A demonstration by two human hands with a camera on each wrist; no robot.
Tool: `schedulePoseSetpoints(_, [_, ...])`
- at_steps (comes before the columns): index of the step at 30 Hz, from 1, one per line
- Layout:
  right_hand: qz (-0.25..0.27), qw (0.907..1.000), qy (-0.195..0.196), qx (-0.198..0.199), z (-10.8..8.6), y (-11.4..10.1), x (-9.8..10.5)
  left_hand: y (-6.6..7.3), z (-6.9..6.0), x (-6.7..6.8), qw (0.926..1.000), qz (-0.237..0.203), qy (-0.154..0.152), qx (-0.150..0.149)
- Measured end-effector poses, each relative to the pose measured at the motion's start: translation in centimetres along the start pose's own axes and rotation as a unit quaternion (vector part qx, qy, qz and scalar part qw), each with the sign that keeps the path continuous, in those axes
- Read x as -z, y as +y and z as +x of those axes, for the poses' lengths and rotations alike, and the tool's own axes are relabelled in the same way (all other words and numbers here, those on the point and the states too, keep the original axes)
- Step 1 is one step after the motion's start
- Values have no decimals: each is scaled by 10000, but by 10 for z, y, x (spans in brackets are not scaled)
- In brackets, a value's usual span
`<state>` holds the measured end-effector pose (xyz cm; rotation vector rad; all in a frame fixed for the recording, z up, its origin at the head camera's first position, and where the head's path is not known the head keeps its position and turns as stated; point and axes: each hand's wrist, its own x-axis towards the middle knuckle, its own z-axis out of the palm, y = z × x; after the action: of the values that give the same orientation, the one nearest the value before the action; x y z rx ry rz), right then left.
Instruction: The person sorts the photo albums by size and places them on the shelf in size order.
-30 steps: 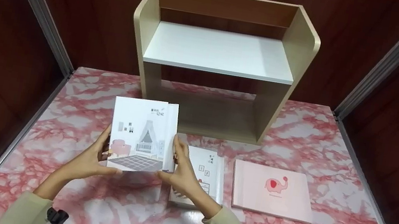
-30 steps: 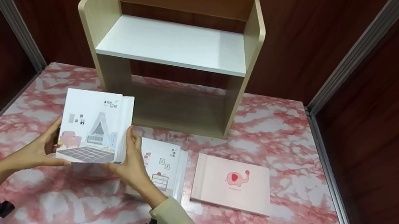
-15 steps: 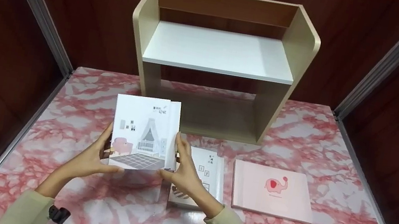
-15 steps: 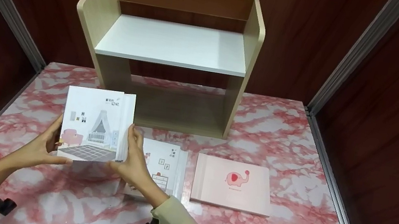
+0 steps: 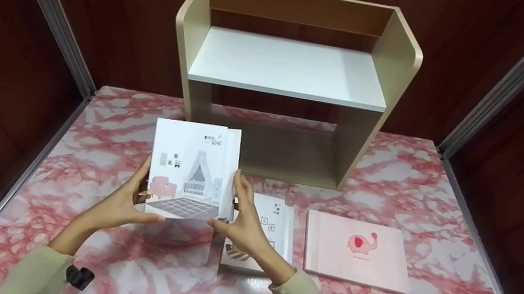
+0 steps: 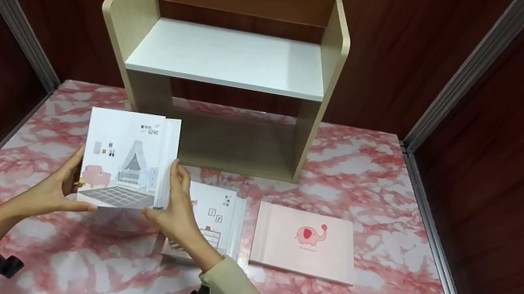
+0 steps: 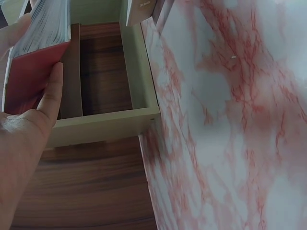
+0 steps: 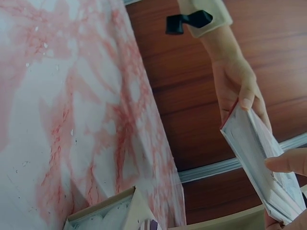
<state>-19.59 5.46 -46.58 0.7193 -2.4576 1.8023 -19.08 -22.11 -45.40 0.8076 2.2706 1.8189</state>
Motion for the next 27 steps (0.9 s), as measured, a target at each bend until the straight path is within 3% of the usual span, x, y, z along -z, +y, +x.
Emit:
schedulePoseSetpoints(11, [-10, 9996, 135, 242, 0, -3, 5, 2, 4, -1, 9999, 118, 81, -24])
schedulePoseSetpoints(22, [-26, 9996, 154, 223, 2, -6, 10, 7, 8, -4, 9999, 88, 115, -26])
schedulePoseSetpoints(27, [-16, 9996, 136, 244, 0, -26, 14, 8, 10, -4, 9999, 111, 98, -34])
